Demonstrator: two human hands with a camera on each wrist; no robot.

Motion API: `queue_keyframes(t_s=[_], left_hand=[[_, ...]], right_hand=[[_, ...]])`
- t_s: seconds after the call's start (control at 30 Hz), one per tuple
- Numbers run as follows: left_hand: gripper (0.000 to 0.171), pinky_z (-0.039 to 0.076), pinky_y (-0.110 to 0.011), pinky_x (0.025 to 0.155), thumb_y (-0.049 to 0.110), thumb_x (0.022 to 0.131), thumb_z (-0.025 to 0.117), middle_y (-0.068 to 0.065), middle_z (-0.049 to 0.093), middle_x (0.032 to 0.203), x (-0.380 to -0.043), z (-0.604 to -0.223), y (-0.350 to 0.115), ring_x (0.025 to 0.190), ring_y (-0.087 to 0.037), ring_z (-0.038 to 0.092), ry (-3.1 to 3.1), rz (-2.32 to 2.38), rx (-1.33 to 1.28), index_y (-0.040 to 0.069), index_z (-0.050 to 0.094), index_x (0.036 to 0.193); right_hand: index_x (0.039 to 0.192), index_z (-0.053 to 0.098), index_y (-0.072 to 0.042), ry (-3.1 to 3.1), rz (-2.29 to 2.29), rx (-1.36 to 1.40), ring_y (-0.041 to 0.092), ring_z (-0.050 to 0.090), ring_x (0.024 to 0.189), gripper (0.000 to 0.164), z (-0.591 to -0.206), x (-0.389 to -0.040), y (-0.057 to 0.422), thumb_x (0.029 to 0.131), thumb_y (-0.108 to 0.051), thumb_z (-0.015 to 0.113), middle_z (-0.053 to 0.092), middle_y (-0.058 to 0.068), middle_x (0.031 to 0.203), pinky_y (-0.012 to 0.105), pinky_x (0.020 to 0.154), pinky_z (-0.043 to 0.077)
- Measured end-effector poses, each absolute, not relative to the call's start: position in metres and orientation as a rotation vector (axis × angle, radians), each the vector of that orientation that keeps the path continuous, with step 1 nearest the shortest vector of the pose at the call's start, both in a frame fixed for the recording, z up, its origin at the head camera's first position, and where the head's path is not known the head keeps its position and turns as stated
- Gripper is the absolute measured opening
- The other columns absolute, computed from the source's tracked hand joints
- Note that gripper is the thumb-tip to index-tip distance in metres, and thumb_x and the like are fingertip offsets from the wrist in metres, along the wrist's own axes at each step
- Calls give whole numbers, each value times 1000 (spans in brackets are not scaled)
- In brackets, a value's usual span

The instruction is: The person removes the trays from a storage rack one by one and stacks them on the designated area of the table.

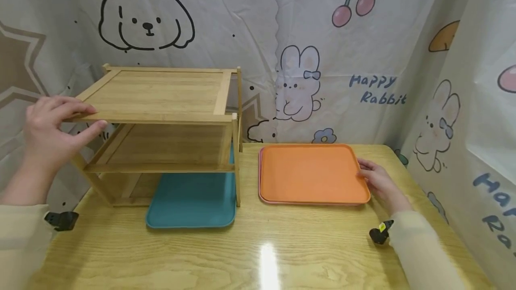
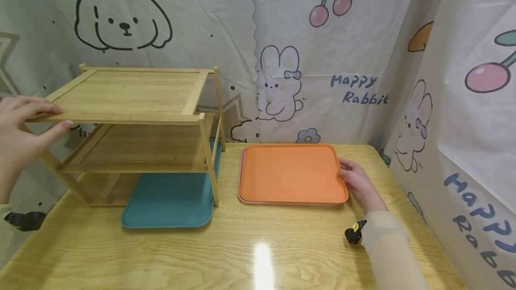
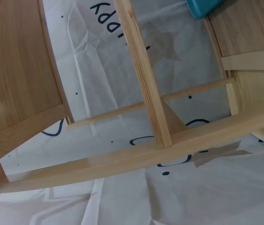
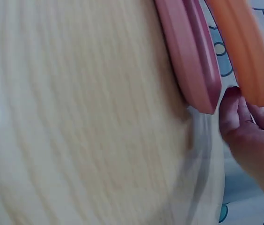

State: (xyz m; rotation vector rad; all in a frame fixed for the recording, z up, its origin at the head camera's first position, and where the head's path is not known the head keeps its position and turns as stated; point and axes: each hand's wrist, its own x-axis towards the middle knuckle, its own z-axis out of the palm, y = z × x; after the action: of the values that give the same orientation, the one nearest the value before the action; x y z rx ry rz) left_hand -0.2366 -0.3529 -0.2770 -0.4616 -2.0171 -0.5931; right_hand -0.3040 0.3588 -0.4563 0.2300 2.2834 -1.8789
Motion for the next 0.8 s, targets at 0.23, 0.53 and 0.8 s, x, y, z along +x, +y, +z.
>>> queue_keyframes(t_s=[0.23, 0.53, 0.8], left_hand=[[70, 19, -34, 90, 67, 73, 65, 37, 44, 99, -235, -275, -352, 100, 13, 34, -2017, -598, -468, -2, 70, 85], [64, 18, -32, 89, 61, 73, 69, 36, 44, 99, -235, -275, -352, 99, 13, 35, -2011, -613, -449, -1, 71, 84], [68, 19, -31, 89, 65, 72, 66, 37, 46, 100, -236, -276, -351, 99, 13, 36, -1992, -618, -464, -1, 71, 84]], right_hand=[[150, 16, -1, 2308, -1816, 239, 13, 44, 112, 68, -463, -306, 352, 89, 0, 47, 23, 22, 151, 14, 77, 45], [147, 26, 1, 2528, -1609, 270, 27, 43, 114, 64, -462, -314, 343, 86, 4, 45, 33, 26, 144, 14, 72, 44], [139, 34, 11, 2742, -1377, 177, 29, 47, 100, 62, -462, -316, 340, 79, 10, 49, 43, 30, 125, 18, 65, 44]])
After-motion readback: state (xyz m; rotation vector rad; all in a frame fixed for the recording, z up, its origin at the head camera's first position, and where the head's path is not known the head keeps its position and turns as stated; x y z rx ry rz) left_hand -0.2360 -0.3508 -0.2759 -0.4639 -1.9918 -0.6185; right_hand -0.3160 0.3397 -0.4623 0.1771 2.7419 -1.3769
